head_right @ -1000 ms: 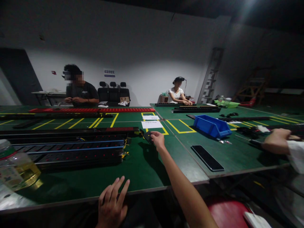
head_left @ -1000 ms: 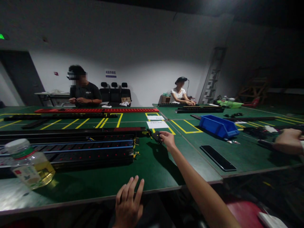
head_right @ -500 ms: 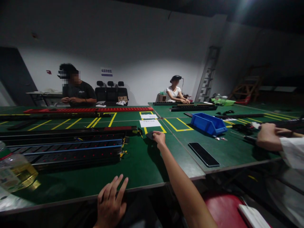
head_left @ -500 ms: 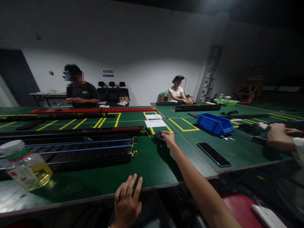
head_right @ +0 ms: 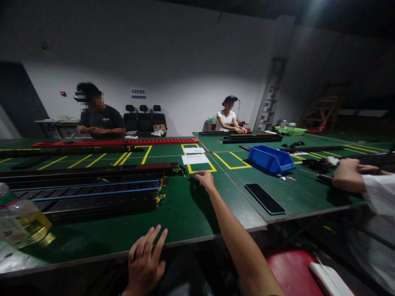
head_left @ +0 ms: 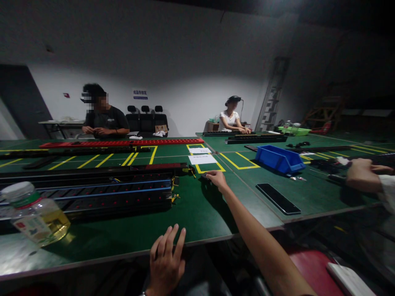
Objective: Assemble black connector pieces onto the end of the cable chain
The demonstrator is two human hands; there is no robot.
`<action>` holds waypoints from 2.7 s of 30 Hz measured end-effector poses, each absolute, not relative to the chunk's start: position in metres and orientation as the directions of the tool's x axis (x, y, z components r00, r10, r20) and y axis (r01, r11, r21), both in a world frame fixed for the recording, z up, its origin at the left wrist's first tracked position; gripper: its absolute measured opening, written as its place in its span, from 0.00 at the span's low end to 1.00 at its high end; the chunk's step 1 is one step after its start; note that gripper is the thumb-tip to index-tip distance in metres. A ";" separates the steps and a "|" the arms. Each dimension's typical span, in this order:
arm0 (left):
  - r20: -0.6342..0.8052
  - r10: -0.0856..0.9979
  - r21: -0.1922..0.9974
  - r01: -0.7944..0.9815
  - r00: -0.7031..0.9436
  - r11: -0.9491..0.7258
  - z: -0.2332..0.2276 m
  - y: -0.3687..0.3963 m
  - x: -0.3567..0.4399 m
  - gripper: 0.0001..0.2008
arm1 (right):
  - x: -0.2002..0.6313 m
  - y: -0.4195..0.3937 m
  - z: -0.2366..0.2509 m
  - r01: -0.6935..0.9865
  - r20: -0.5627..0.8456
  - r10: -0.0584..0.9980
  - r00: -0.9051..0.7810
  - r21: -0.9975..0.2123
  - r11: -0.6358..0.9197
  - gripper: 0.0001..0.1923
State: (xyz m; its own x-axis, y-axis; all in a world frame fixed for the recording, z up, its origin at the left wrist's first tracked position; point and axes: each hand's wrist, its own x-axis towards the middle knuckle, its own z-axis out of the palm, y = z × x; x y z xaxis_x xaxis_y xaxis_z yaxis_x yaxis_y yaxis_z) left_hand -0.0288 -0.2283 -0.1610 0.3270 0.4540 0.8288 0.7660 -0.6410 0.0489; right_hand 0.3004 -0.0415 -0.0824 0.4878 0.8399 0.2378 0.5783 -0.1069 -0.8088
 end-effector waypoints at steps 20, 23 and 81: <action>0.827 0.454 0.034 0.775 0.333 -0.631 -0.160 -0.230 -0.028 0.35 | 0.283 -0.066 -0.058 0.796 0.213 0.863 0.459 -0.529 -0.293 0.13; 0.823 0.453 0.018 0.781 0.343 -0.624 -0.160 -0.230 -0.028 0.36 | 0.283 -0.066 -0.057 0.812 0.241 0.861 0.447 -0.513 -0.279 0.14; 0.824 0.442 0.013 0.769 0.354 -0.639 -0.159 -0.229 -0.027 0.29 | 0.280 -0.038 -0.046 0.498 0.324 0.601 0.731 -0.855 -0.144 0.22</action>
State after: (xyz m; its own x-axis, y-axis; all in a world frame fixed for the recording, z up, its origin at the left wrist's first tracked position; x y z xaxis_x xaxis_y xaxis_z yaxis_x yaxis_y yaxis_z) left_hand -0.0275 -0.2291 -0.1585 0.3539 0.4425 0.8240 0.7689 -0.6392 0.0130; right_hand 0.2801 -0.0379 -0.0459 0.7306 0.6010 0.3240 0.4977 -0.1439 -0.8553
